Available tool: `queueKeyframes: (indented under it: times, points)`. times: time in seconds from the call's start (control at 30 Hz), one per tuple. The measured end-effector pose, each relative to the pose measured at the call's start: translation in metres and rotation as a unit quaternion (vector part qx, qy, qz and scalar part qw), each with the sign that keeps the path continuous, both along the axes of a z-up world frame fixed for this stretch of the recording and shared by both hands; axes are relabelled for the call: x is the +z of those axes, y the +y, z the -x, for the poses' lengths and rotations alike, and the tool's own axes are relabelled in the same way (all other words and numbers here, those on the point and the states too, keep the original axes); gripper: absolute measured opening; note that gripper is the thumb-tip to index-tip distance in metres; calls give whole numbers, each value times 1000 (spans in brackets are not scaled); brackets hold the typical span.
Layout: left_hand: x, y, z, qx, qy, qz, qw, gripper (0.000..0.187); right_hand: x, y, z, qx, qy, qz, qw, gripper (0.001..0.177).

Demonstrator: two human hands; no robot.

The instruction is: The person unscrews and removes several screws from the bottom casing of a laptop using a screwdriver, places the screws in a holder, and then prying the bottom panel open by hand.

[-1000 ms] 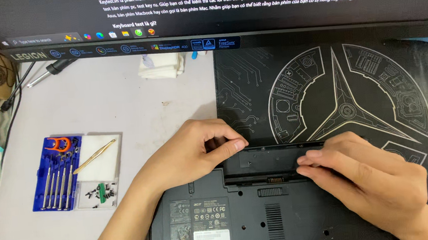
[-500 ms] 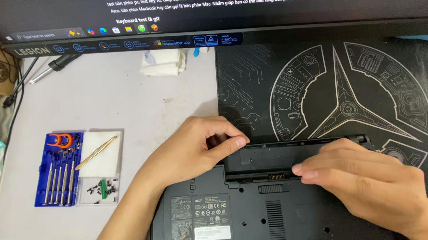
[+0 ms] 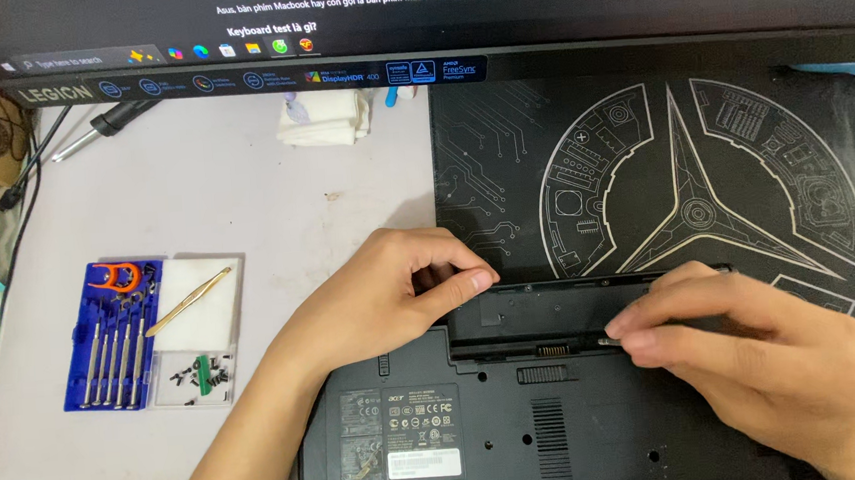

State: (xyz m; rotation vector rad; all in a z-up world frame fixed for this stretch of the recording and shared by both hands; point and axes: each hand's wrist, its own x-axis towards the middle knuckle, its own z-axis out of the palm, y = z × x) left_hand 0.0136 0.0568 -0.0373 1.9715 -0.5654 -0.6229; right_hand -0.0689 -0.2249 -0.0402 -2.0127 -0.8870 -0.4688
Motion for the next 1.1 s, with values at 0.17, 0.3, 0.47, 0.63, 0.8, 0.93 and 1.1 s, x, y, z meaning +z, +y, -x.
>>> queueKeyframes:
  times: [0.17,0.3,0.47,0.63,0.8,0.93,1.1]
  points:
    - [12,-3,1,20,37,-41,998,21,9,6,-3,-33,-9,13,999,20]
    - [9,-3,1,21,27,-34,999,21,19,9,-6,-51,-25,30,998,23]
    - [10,-2,1,16,11,-15,1000,20,25,6,-6,-33,-13,39,999,14]
    - [30,-8,6,-19,-65,38,997,16,34,9,-6,-7,-26,74,997,14]
    - [51,-28,14,-128,-157,113,973,17,32,12,-3,-41,-51,74,995,18]
    - [49,-41,17,-108,-114,115,981,29,33,17,0,-51,-70,76,993,16]
    - [50,-49,14,-146,-86,140,976,26,33,18,0,-46,-96,67,992,17]
